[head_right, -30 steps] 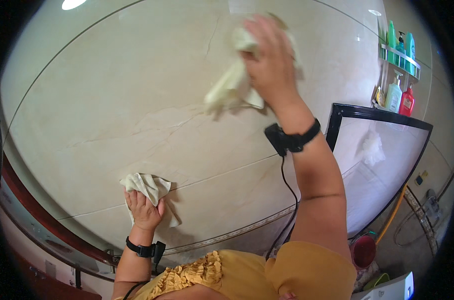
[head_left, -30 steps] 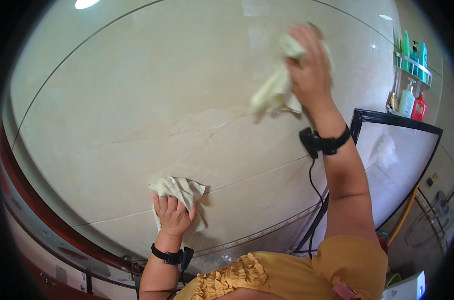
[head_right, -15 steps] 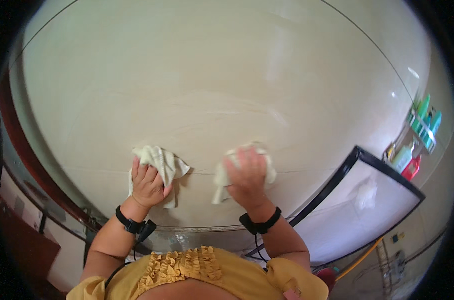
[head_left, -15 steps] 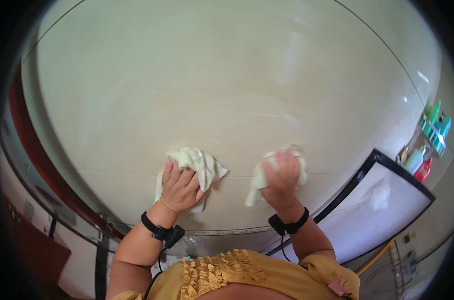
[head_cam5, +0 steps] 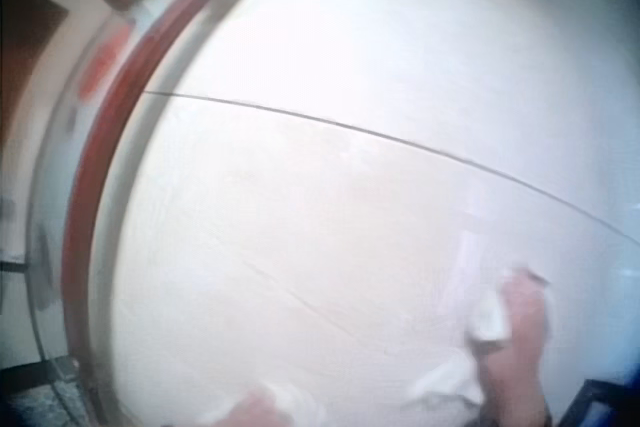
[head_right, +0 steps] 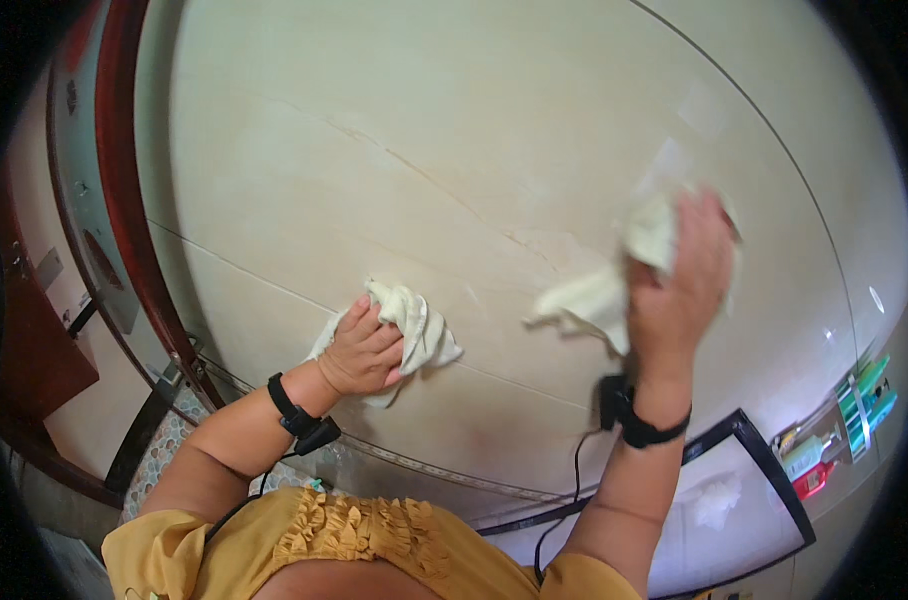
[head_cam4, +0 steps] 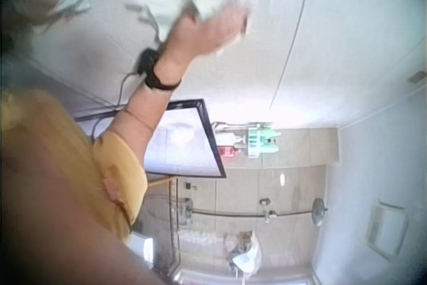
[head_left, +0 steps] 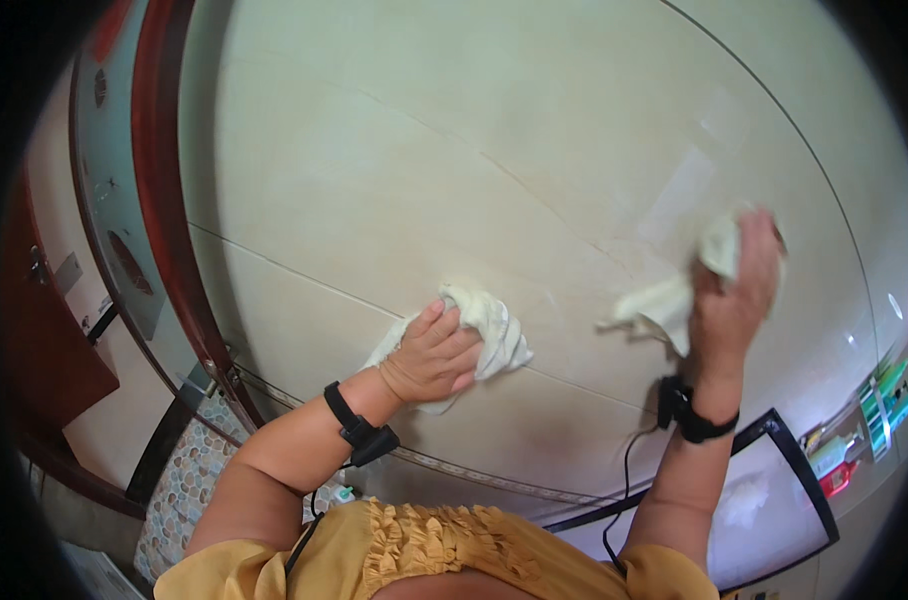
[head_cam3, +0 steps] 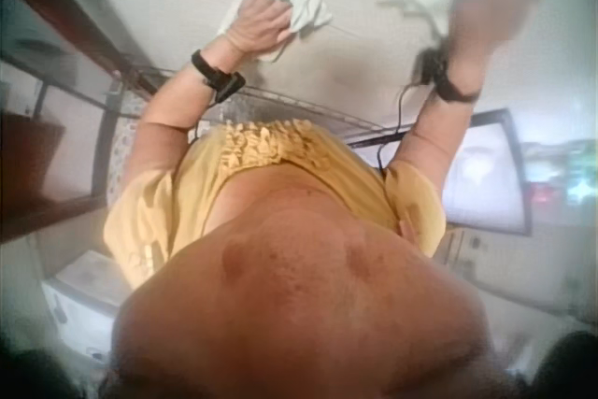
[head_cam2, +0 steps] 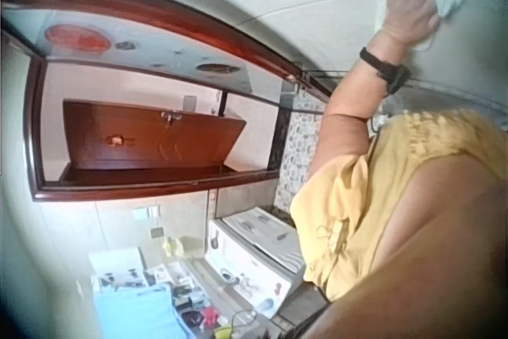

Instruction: The person wipes the top of a toilet, a window sill, a glass shower door, bathroom wall tiles, and the exterior of a vanity cabinet using a cloth.

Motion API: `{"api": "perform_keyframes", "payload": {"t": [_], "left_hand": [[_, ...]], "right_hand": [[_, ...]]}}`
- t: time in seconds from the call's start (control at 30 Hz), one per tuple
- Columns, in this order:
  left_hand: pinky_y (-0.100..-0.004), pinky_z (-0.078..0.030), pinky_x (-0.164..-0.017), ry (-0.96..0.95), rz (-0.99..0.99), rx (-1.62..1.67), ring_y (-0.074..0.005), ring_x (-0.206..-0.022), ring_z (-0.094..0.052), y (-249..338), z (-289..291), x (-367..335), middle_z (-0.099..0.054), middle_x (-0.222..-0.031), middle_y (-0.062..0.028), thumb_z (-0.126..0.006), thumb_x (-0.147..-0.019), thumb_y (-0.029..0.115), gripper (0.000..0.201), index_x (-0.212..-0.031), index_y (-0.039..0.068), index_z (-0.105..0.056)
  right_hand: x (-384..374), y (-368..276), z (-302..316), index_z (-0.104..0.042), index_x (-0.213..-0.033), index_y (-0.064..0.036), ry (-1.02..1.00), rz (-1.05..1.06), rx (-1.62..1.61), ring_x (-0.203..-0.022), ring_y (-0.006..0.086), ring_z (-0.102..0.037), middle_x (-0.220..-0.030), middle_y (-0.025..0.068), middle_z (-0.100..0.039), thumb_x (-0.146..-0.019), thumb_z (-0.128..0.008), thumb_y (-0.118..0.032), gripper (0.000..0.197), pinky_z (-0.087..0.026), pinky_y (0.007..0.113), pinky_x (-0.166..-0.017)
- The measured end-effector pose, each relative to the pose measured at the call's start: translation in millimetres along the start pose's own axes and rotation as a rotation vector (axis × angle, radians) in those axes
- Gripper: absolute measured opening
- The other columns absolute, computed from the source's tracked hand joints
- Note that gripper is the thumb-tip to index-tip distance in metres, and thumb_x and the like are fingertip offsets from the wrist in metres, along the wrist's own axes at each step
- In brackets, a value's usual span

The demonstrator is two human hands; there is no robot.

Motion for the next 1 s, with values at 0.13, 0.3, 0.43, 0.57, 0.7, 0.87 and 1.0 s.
{"api": "perform_keyframes", "payload": {"t": [0.13, 0.3, 0.43, 0.57, 0.7, 0.87, 1.0], "left_hand": [[-0.0539, -0.022, -0.113, -0.025, -0.056, -0.072, -0.0349, -0.121, -0.046, 2.3, -13.7, 3.1, -0.058, -0.12, -0.0067, -0.059, -0.078, 0.043, 0.046, -0.114, 0.015, -0.064], [-0.0497, -0.026, -0.112, 0.018, -0.024, -0.006, -0.0305, -0.117, -0.048, 5.3, -1.8, -4.5, -0.057, -0.111, -0.004, -0.068, -0.071, 0.034, 0.035, -0.1, 0.015, -0.062], [-0.0538, -0.023, -0.112, -0.108, 0.026, 0.043, -0.0348, -0.119, -0.048, 15.4, -1.8, -10.3, -0.057, -0.117, -0.0068, -0.066, -0.072, 0.038, 0.048, -0.114, 0.014, -0.064], [-0.0498, -0.033, -0.104, -0.098, -0.087, 0.188, -0.0307, -0.121, -0.046, 29.7, 1.2, -75.5, -0.055, -0.12, -0.0104, -0.068, -0.075, 0.029, 0.048, -0.117, 0.007, -0.059], [-0.0507, -0.032, -0.105, 0.044, -0.122, 0.115, -0.0342, -0.123, -0.045, -8.7, 25.4, -155.3, -0.052, -0.125, -0.0118, -0.068, -0.077, 0.029, 0.053, -0.123, 0.006, -0.055], [-0.0543, -0.031, -0.109, 0.236, 0.2, -0.293, -0.0414, -0.124, -0.044, -113.1, 77.3, -151.9, -0.053, -0.129, -0.0204, -0.067, -0.074, 0.026, 0.06, -0.128, 0.005, -0.053], [-0.0476, -0.029, -0.113, 0.352, 0.579, -0.288, -0.0448, -0.126, -0.043, -188.0, 107.2, -80.5, -0.051, -0.131, -0.0254, -0.055, -0.084, 0.022, 0.053, -0.132, -0.001, -0.05]], "right_hand": [[80.7, 35.8, 17.3, -0.044, -0.139, -0.0016, 0.056, -0.348, -0.063, -0.138, 0.0423, -0.036, -0.148, 0.0261, -0.038, -0.086, -0.054, -0.01, 0.055, -0.027, 0.049, -0.114], [184.0, -19.2, 8.1, -0.046, -0.136, -0.0054, 0.07, -0.396, -0.105, -0.136, 0.046, -0.036, -0.144, 0.0253, -0.04, -0.079, -0.062, -0.013, 0.061, -0.028, 0.057, -0.112], [212.4, -98.5, -1.6, -0.053, -0.128, -0.0115, -0.195, -0.147, -0.037, -0.123, 0.0445, -0.047, -0.136, 0.0228, -0.048, -0.076, -0.07, -0.021, 0.055, -0.033, 0.061, -0.104], [197.4, -111.6, -5.6, -0.055, -0.121, -0.008, -0.214, -0.05, -0.164, -0.106, 0.0442, -0.054, -0.131, 0.0244, -0.052, -0.081, -0.068, -0.024, 0.045, -0.037, 0.059, -0.092], [217.6, -97.4, -4.7, -0.055, -0.119, -0.0081, -0.261, -0.054, -0.18, -0.105, 0.0448, -0.054, -0.129, 0.0242, -0.053, -0.083, -0.066, -0.025, 0.041, -0.037, 0.06, -0.092], [212.6, -107.0, -9.7, -0.055, -0.118, -0.0078, -0.155, -0.041, -0.104, -0.106, 0.0449, -0.054, -0.129, 0.0254, -0.053, -0.086, -0.063, -0.028, 0.039, -0.036, 0.061, -0.094], [218.0, -111.0, -13.3, -0.055, -0.118, -0.0075, -0.19, -0.048, -0.128, -0.108, 0.0467, -0.052, -0.129, 0.0258, -0.052, -0.087, -0.062, -0.027, 0.038, -0.035, 0.062, -0.096]]}}
Point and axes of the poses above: each hand's wrist, its own x-axis away from the middle knuckle, its own z-axis out of the back of the hand, y = z × x, the point moved 1 cm from there along -x, towards the middle knuckle
